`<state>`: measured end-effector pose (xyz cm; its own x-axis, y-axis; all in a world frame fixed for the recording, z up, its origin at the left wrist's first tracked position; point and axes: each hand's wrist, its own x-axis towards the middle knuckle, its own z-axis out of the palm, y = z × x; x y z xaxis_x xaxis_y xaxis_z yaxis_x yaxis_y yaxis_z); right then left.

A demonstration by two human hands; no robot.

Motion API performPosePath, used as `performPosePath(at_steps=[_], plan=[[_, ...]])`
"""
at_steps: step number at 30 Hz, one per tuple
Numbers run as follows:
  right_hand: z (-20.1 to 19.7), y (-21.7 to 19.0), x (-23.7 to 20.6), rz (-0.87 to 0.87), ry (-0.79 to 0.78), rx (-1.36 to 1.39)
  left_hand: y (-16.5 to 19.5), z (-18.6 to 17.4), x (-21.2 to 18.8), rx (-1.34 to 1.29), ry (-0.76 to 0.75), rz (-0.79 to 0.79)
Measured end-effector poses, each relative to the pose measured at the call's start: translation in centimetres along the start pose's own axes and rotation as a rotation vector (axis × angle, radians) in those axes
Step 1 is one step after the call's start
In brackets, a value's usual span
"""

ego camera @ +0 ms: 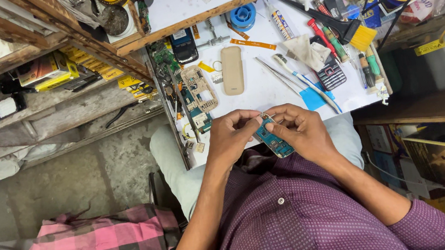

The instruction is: The person sits at a repair bench and pries open the back cover of a feature phone, removes the battery and internal board, works on the phone's housing and components by hand, then reassembles the cover and presses the keypad to test the phone. They handle the phone body, battery, circuit board, and cover one at a time on the cluttered workbench.

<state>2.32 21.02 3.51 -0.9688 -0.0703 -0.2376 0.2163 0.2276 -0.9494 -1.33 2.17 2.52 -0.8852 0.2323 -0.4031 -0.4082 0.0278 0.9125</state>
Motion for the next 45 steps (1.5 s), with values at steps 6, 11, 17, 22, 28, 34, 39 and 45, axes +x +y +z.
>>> performPosePath(at_steps=[6,11,17,22,28,34,39,45], plan=[[0.3,-0.6,-0.3,0.01,0.007,-0.08,0.5,0.4,-0.4,0.101,0.076,0.056],[0.2,0.0,0.1,0.021,0.006,0.082,0.3,0.5,-0.7,0.08,0.07,0.065],[0.2,1.1,0.5,0.061,0.037,0.241,-0.8,0.5,-0.4,-0.059,0.016,0.03],[0.2,1.4,0.8,0.036,0.05,0.293,-2.1,0.5,-0.1,-0.068,0.014,0.084],[0.3,1.3,1.0,0.012,0.14,0.342,-3.3,0.9,-0.2,-0.176,-0.146,0.082],[-0.3,0.7,0.7,0.021,0.016,0.294,-3.0,0.2,-0.4,-0.07,-0.139,0.108],[0.1,0.5,0.6,0.035,0.128,0.474,-2.1,0.9,-1.1,-0.027,-0.007,0.139],[0.2,0.9,0.9,-0.045,0.212,0.666,-1.3,1.3,-1.5,-0.133,0.054,0.212]])
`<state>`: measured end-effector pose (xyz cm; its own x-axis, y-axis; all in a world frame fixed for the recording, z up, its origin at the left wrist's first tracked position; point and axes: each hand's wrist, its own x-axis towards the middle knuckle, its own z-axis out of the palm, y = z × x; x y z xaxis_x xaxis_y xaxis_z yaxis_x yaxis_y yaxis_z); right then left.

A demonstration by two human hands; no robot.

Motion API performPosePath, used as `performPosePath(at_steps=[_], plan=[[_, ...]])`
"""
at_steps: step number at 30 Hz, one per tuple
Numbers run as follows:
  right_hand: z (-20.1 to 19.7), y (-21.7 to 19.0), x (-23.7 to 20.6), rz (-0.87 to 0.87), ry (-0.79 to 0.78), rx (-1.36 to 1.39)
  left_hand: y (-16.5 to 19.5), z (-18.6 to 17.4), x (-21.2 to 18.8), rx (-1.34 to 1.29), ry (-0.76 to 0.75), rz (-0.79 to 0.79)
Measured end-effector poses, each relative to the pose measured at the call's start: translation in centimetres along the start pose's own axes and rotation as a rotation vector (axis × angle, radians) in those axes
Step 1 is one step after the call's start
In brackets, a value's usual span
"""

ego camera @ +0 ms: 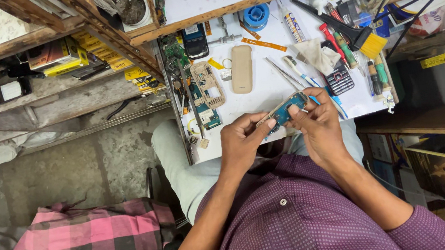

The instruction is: The person sits at a repair bench and pries open the back cover of a feature phone, removes the battery and internal board, works on the phone's housing and components by hand, then reassembles the cover and presses the keypad to test the phone. They handle the phone body, battery, circuit board, and cover one at a time on the cluttered workbench.

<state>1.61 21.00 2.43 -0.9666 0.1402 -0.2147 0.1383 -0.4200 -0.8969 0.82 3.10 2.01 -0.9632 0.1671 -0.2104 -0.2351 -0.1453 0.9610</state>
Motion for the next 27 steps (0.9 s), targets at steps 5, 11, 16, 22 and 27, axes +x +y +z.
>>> performPosePath(at_steps=[5,11,16,22,27], plan=[[-0.9,-1.7,0.0,-0.061,-0.184,-0.438,1.8,-1.9,-0.4,0.271,-0.056,0.113],[-0.6,-3.2,0.1,-0.069,-0.295,-0.765,3.6,-1.8,-0.9,0.325,-0.145,0.205],[-0.4,-3.1,0.0,-0.104,-0.337,-0.728,3.9,-1.7,-0.9,0.24,-0.141,0.177],[-0.7,-1.7,-0.5,-0.097,-0.25,-0.626,3.4,-1.6,-1.0,0.301,-0.117,0.155],[-0.7,-0.4,-0.4,0.009,-0.097,-0.551,2.3,-1.5,-0.5,0.149,-0.164,0.048]])
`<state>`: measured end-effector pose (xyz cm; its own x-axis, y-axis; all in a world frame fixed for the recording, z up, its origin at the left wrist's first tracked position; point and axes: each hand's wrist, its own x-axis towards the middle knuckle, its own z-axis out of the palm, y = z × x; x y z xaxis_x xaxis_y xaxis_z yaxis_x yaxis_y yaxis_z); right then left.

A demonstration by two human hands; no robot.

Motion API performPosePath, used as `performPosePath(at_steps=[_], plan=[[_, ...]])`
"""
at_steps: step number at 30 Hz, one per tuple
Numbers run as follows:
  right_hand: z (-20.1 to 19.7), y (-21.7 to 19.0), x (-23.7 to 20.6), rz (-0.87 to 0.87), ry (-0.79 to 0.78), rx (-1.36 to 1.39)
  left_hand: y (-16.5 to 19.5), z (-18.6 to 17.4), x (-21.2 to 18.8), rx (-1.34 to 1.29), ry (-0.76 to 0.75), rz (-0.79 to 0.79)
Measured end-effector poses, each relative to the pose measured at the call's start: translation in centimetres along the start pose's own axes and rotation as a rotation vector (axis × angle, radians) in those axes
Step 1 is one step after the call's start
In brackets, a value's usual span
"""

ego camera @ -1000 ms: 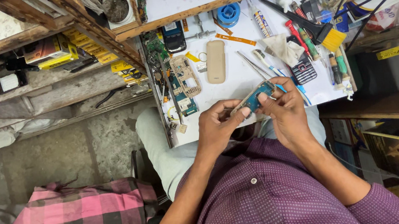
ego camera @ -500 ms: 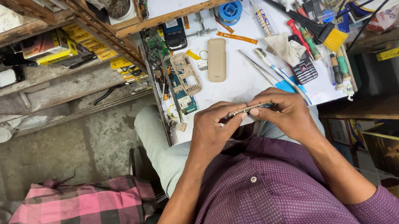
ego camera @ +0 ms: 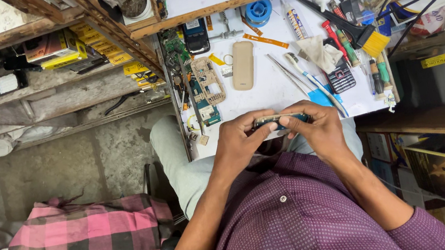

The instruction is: The person sits at a repair bench and pries open the back cover of a feature phone, removes the battery and internal board, works on the phone's housing and components by hand, then reassembles the cover and presses the keypad to test the phone. They handle the phone body, battery, circuit board, and cover one at a time on the cluttered workbench.

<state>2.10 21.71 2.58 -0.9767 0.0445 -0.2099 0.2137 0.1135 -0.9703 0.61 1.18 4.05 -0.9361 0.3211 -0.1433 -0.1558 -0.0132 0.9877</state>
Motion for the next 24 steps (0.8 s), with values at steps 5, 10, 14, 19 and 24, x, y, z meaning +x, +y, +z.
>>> performPosePath(at_steps=[5,10,14,19,24], plan=[[-0.1,0.7,0.3,0.069,-0.014,0.151,-1.2,-0.2,0.4,-0.132,-0.033,-0.088],[0.2,0.4,0.2,0.121,-0.005,0.122,-1.9,-0.1,0.6,-0.101,0.007,-0.077],[0.1,-0.2,0.1,0.168,-0.052,0.125,-2.4,-0.3,1.1,-0.122,0.008,-0.095],[0.0,0.1,0.2,0.143,-0.09,0.141,-3.0,-0.4,1.2,-0.149,0.018,-0.087],[0.6,0.7,0.2,0.147,0.012,0.218,-2.8,-0.2,1.4,-0.366,0.076,-0.133]])
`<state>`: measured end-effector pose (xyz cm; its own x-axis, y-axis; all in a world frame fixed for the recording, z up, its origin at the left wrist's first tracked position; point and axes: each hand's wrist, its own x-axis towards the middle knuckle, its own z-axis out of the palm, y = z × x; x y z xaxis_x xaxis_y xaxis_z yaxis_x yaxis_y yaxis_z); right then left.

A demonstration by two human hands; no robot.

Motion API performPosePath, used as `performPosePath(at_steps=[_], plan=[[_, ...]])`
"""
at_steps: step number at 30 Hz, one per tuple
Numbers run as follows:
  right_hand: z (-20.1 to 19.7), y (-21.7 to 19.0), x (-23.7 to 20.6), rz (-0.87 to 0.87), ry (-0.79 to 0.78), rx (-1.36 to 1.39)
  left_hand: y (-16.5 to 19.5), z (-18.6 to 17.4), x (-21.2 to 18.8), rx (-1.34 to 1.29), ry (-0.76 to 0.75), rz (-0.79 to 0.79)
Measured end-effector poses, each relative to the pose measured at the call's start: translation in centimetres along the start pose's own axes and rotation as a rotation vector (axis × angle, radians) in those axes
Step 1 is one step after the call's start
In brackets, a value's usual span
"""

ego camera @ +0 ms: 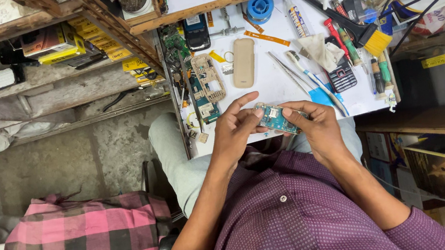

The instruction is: The person sits at a repair bench and pries open the back cover of a feature phone, removes the battery and internal board, works on the phone's housing and components by hand, then reassembles the cover and presses the keypad to test the phone. They handle the phone body, battery, circuit board, and cover one at a time on the cluttered workbench.

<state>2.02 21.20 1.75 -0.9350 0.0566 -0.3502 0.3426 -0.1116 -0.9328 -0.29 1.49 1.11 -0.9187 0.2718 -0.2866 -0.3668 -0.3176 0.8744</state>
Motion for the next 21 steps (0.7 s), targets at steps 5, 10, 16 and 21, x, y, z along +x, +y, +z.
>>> performPosePath(at_steps=[5,10,16,21], plan=[[0.1,-0.1,-0.3,0.006,-0.063,-0.063,0.2,-0.1,0.1,0.064,0.051,0.017],[0.4,-0.4,-0.4,0.062,-0.11,-0.082,-0.8,-0.6,-0.2,0.0,0.076,0.039],[3.1,-0.3,-0.2,-0.014,-0.161,-0.022,-2.8,0.4,-1.5,-0.133,0.107,0.05],[5.3,-2.2,2.0,-0.19,-0.159,-0.492,-1.3,-2.9,-2.1,-0.307,0.304,0.129]])
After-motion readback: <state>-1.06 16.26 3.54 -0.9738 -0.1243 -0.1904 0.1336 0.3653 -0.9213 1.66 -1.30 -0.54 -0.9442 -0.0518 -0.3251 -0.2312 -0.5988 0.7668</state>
